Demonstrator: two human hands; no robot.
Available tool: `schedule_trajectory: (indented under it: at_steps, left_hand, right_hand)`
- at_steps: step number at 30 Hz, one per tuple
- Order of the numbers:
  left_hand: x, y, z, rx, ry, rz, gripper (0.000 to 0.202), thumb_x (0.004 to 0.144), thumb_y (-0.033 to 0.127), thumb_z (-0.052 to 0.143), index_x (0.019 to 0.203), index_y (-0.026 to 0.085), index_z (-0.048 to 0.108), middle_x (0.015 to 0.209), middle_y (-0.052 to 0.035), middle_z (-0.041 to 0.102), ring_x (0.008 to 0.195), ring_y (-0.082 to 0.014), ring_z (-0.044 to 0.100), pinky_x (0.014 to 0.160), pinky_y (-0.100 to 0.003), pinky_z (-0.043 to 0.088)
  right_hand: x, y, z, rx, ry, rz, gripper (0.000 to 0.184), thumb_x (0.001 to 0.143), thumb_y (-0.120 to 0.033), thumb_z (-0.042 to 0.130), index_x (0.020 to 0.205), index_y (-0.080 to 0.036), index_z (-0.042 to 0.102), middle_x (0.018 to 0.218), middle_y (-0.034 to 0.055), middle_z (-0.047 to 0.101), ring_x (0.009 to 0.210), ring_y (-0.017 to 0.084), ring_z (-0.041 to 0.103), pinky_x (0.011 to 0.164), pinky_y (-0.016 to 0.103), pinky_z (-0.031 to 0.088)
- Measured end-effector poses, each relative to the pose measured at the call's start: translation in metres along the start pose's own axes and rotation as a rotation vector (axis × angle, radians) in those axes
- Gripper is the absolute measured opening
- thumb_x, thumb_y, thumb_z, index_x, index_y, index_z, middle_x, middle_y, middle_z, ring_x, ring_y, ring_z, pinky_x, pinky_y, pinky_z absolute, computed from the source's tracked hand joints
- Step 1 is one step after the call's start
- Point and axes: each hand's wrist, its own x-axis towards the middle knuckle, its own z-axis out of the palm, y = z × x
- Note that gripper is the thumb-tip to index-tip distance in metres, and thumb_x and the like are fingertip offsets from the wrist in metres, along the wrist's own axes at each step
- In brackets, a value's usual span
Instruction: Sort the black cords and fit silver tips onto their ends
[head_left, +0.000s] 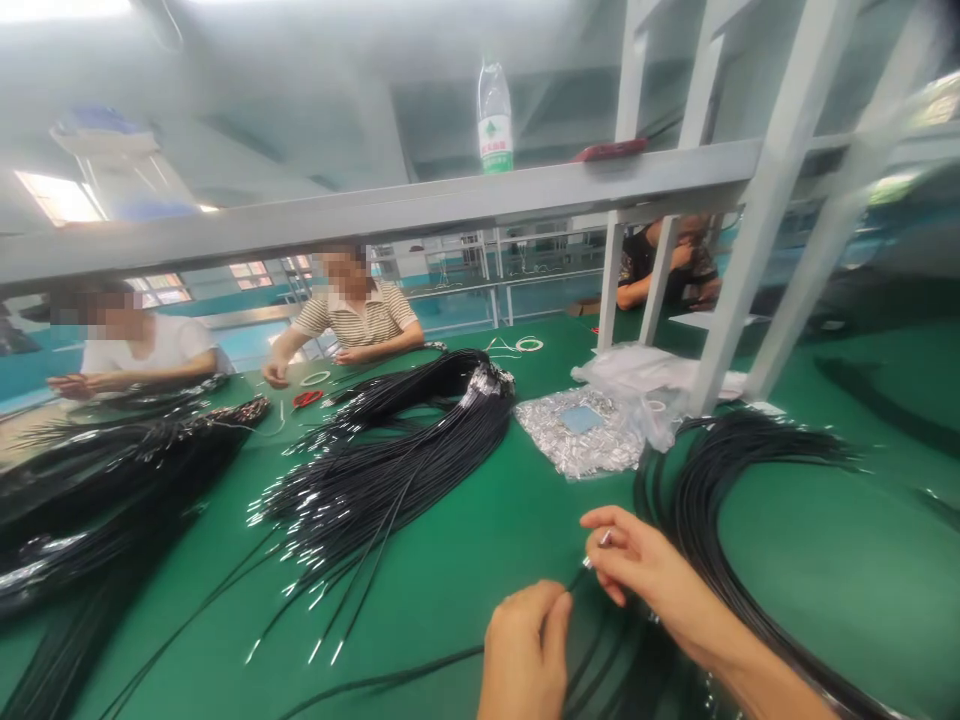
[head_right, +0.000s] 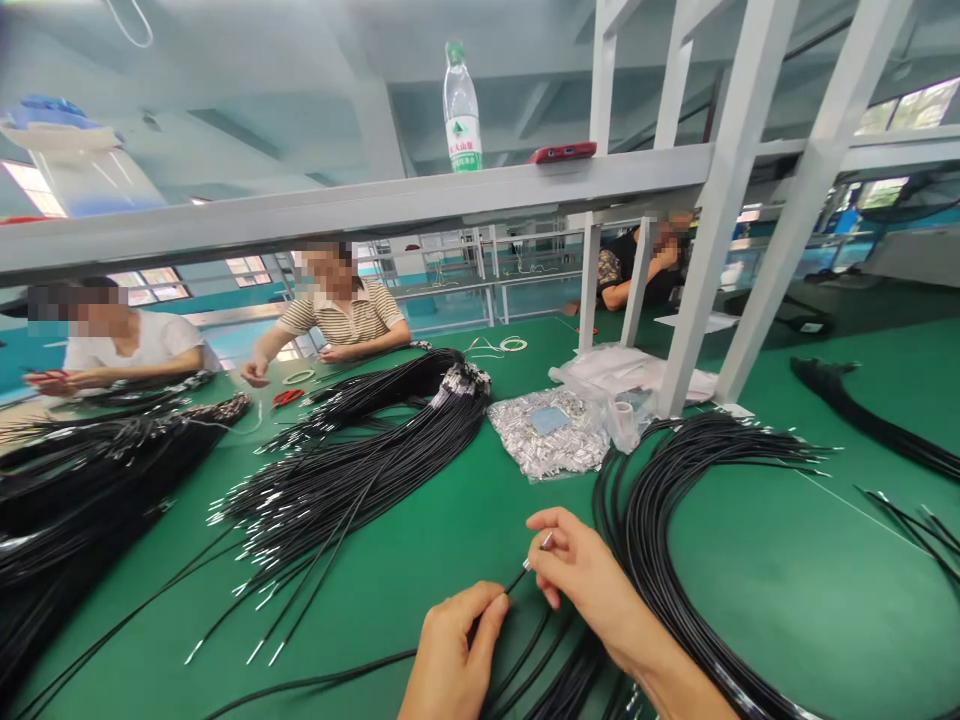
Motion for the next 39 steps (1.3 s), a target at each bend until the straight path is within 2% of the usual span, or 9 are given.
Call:
schedule_trajectory:
  at_steps: [3,6,9,12,17,23,31,34,39]
  left_hand:
    - [-0.001,0.002,-0.002,-0.02,-0.023,-0.013,0.032,0.096,0.026,0.037,0.084,0.021,0.066,0.079,-0.0027,0.069,0.074,-0.0173,0.061,0.067,-0.024,0.039]
    - [-0.002,0.001,0.002,-0.029,0.059,-0.071,0.027,0.094,0.028,0.038,0.098,0.022,0.065,0.076,-0.0027,0.068,0.073,-0.0185,0.062,0.065,-0.025,0.039]
    - [-0.003,0.0,0.006,-0.055,0.131,-0.116,0.03,0.093,0.033,0.039,0.11,0.023,0.061,0.072,-0.0022,0.066,0.072,-0.0191,0.062,0.062,-0.025,0.039]
    - [-0.002,0.001,0.006,-0.087,0.122,-0.122,0.034,0.092,0.037,0.041,0.116,0.024,0.061,0.072,-0.0019,0.066,0.069,-0.0182,0.062,0.061,-0.025,0.04]
    - [-0.001,0.003,0.003,-0.152,0.109,-0.064,0.032,0.093,0.04,0.042,0.104,0.027,0.07,0.08,-0.0015,0.073,0.073,-0.018,0.065,0.068,-0.026,0.045]
    - [0.0,0.0,0.005,-0.214,0.134,-0.004,0.032,0.093,0.037,0.043,0.095,0.025,0.073,0.094,-0.0019,0.075,0.085,-0.0194,0.067,0.076,-0.026,0.045]
    - [0.0,-0.003,0.005,-0.155,0.135,-0.017,0.036,0.096,0.034,0.037,0.084,0.021,0.069,0.079,-0.0031,0.07,0.075,-0.0186,0.062,0.067,-0.025,0.041]
    - [0.0,-0.002,0.004,-0.116,0.138,-0.033,0.038,0.096,0.036,0.036,0.081,0.02,0.067,0.074,-0.0033,0.068,0.071,-0.0179,0.06,0.064,-0.024,0.039]
    - [0.001,-0.004,0.004,-0.098,0.113,-0.034,0.039,0.096,0.036,0.035,0.08,0.02,0.066,0.071,-0.0021,0.067,0.068,-0.0167,0.058,0.066,-0.024,0.04]
  right_hand:
    - [-0.002,0.005,0.005,0.111,-0.034,0.05,0.06,0.064,-0.041,0.074,0.111,-0.018,0.044,0.072,-0.0028,0.055,0.057,0.013,0.052,0.051,0.026,0.044]
    - [0.003,0.004,-0.016,0.033,0.154,0.022,0.07,0.068,-0.044,0.071,0.123,-0.017,0.037,0.084,0.0037,0.063,0.07,0.017,0.06,0.064,0.03,0.051]
    - [0.02,0.0,-0.047,-0.315,0.388,0.006,0.042,0.081,-0.041,0.052,0.11,-0.011,0.048,0.084,0.009,0.064,0.07,0.019,0.062,0.066,0.031,0.052]
    - [0.047,-0.005,-0.064,-0.596,0.385,0.033,0.019,0.084,-0.025,0.044,0.089,-0.012,0.058,0.073,0.0068,0.063,0.063,0.018,0.061,0.061,0.03,0.051]
    - [0.094,-0.006,-0.055,-0.936,0.406,0.098,0.016,0.087,-0.011,0.051,0.075,-0.014,0.061,0.07,0.0019,0.062,0.074,0.017,0.062,0.08,0.035,0.048]
    - [0.114,0.004,-0.042,-1.126,0.487,0.224,0.015,0.091,-0.022,0.056,0.083,-0.012,0.062,0.095,0.0065,0.064,0.098,0.02,0.06,0.093,0.043,0.044]
    - [0.104,-0.005,-0.034,-0.808,0.485,0.151,0.012,0.078,-0.011,0.061,0.068,-0.014,0.055,0.079,0.0049,0.063,0.086,0.02,0.061,0.084,0.038,0.046]
    - [0.073,-0.013,-0.033,-0.522,0.404,0.055,0.004,0.076,-0.02,0.055,0.076,-0.016,0.056,0.069,0.0028,0.06,0.068,0.017,0.06,0.066,0.029,0.048]
    - [0.017,-0.018,-0.033,-0.046,0.259,-0.012,0.032,0.071,-0.041,0.063,0.088,-0.015,0.061,0.071,0.0008,0.054,0.059,0.011,0.048,0.054,0.024,0.039]
